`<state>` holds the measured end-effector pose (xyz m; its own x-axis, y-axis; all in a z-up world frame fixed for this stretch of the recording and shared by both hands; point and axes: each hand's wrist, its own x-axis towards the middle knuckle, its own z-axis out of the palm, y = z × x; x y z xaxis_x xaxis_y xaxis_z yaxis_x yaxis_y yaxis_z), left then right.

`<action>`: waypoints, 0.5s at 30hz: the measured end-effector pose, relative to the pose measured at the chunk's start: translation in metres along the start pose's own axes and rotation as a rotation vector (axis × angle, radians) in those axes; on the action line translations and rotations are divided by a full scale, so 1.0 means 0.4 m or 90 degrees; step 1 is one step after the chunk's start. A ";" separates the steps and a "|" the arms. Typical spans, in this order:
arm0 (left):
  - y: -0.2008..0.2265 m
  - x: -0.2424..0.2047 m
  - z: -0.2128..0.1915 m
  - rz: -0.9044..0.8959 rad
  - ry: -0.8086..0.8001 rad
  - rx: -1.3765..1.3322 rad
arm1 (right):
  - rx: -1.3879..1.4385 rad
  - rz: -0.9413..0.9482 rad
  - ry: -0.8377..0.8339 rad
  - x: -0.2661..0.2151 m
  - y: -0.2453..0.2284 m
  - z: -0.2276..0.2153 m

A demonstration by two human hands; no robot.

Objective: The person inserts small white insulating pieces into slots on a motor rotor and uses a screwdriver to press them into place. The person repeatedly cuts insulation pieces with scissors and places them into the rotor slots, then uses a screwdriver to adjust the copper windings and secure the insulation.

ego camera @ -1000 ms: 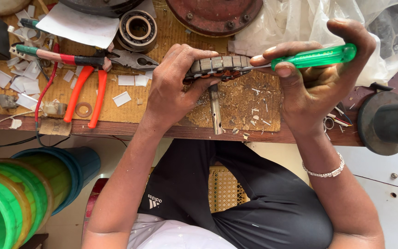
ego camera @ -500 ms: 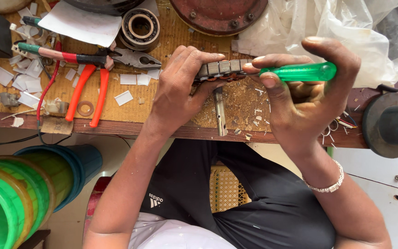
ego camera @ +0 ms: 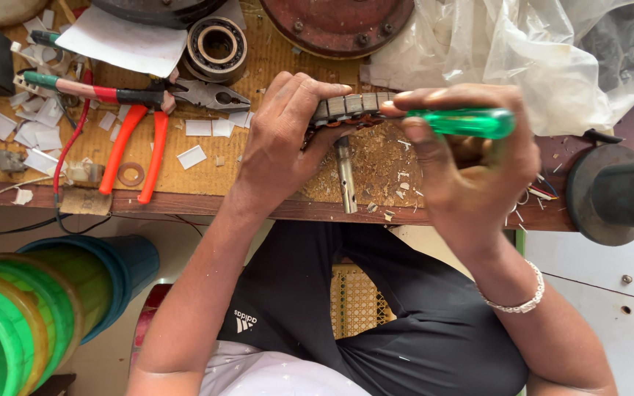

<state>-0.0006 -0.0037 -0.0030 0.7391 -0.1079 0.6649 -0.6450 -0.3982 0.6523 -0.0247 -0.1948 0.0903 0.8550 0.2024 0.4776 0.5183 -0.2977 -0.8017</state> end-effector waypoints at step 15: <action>0.009 -0.006 -0.001 0.018 -0.057 0.004 | 0.018 -0.015 -0.022 -0.017 0.040 -0.061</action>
<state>-0.0047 -0.0046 -0.0020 0.7352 -0.2001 0.6476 -0.6648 -0.3998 0.6311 -0.0218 -0.2236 0.0828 0.8411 0.2409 0.4843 0.5371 -0.2658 -0.8005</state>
